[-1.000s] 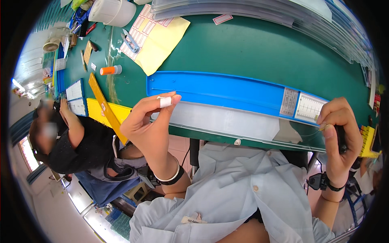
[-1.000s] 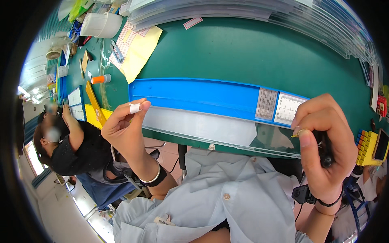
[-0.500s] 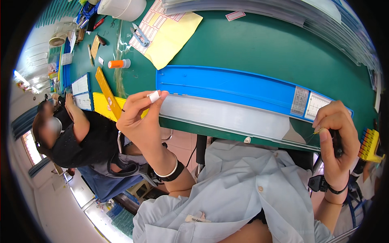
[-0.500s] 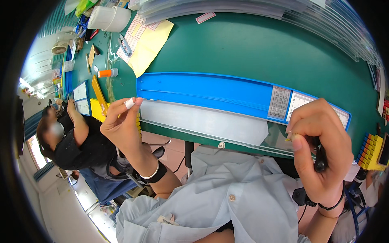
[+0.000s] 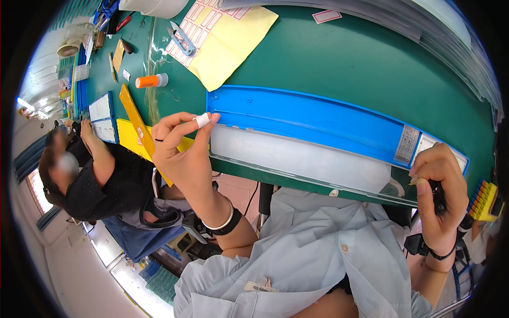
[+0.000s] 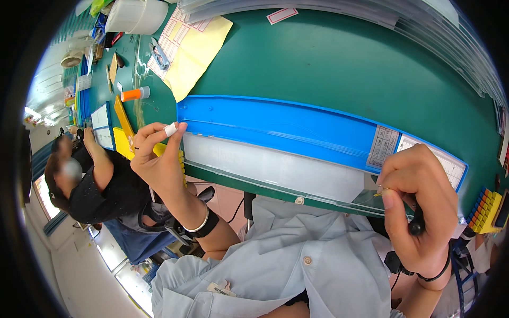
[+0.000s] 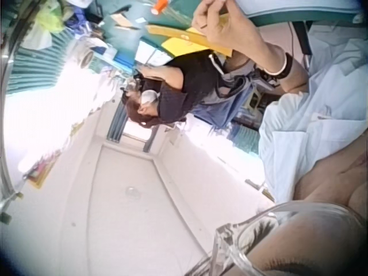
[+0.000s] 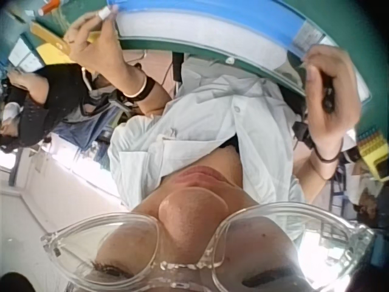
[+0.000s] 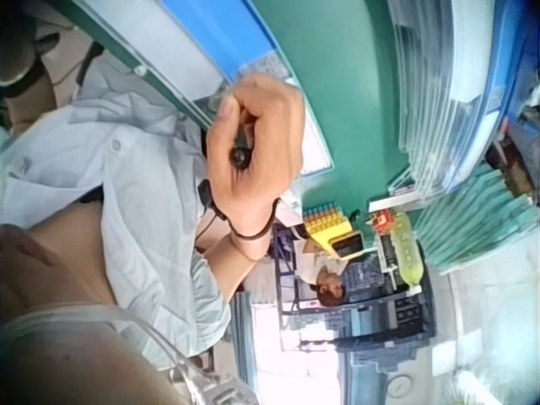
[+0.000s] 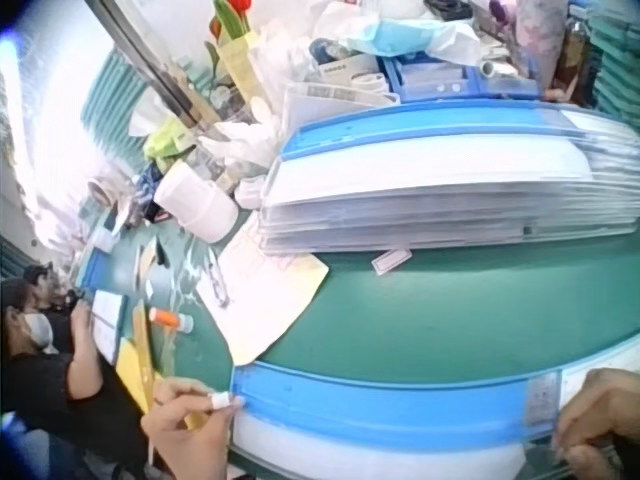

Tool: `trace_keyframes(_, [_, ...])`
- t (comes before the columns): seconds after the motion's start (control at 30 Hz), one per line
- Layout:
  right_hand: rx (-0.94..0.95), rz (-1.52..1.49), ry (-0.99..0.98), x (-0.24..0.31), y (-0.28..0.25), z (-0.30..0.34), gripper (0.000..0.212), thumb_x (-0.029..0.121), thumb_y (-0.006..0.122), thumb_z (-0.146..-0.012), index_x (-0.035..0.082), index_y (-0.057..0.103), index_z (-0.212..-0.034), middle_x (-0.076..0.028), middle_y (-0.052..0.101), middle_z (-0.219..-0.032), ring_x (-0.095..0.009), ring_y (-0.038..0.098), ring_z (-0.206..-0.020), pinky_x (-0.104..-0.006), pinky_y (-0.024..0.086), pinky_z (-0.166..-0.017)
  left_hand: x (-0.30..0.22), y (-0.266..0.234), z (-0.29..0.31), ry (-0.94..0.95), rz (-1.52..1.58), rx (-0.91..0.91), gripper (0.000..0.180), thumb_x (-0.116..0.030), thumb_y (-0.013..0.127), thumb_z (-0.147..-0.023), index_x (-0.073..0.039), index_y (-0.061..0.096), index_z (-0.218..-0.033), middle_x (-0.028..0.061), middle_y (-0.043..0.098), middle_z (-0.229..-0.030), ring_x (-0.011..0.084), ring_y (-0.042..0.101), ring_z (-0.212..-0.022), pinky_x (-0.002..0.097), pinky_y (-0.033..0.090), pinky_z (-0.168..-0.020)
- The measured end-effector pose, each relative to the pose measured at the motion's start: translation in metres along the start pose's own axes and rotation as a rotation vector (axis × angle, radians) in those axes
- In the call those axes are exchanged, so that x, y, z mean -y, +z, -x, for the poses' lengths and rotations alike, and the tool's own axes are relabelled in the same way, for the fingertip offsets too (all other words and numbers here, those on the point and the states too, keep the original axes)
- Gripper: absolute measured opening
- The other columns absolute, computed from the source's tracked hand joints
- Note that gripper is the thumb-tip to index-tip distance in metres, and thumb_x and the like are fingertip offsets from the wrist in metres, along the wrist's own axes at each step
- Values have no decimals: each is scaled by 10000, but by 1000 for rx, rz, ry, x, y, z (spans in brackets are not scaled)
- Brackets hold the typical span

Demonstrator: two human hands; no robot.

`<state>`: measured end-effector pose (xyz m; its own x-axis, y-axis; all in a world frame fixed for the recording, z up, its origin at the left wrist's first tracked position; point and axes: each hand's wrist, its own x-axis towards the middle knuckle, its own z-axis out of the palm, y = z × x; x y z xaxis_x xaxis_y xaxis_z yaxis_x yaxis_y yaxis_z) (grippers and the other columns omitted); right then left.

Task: Cutting and positioning small electronic components on a measurement guide.

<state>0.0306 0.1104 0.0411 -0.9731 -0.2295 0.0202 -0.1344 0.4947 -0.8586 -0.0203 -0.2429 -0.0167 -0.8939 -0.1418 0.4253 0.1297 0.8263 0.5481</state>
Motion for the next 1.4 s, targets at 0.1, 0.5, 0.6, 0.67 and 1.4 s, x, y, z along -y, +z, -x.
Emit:
trace_keyframes(0.1, [19, 9, -32, -2, 4, -3, 79, -65, 583, -770, -25, 575, -838, -147, 592, -847, -200, 517, -704, -278, 375, -582, 5, 0, 2, -83, 45, 19, 230, 43, 879, -597, -39, 759, -776, 24, 636, -826, 149, 528, -819, 279, 401, -765])
trace_keyframes(0.5, [23, 23, -19, 1, -3, -9, 84, -44, 579, -761, -21, 581, -842, -151, 597, -838, -201, 513, -705, -298, 383, -603, 4, -8, -11, -236, 144, 149, 249, 42, 883, -614, 6, 701, -779, 44, 618, -830, 155, 537, -829, 279, 400, -763])
trace_keyframes(0.6, [26, 41, -28, 2, -4, -8, 83, -39, 573, -766, -18, 580, -846, -149, 600, -843, -197, 507, -704, -294, 376, -602, 3, -10, -14, -225, 135, 185, 241, 37, 879, -624, 10, 705, -789, 47, 623, -827, 153, 544, -829, 280, 404, -754])
trace_keyframes(0.67, [26, 51, -14, 3, -5, -8, 80, -36, 571, -769, -16, 580, -846, -148, 601, -846, -194, 504, -705, -291, 371, -603, 2, -14, -16, -197, 102, 271, 186, 96, 814, -718, 40, 704, -856, 47, 639, -877, 126, 603, -843, 243, 477, -783])
trace_keyframes(1.4, [5, 34, -62, 6, -3, -2, 74, -38, 575, -772, -16, 579, -842, -147, 599, -846, -189, 494, -700, -288, 365, -601, -8, 0, 8, -239, 382, 4, 169, 112, 764, -783, 78, 718, -942, 171, 744, -919, 164, 712, -851, 245, 567, -780])
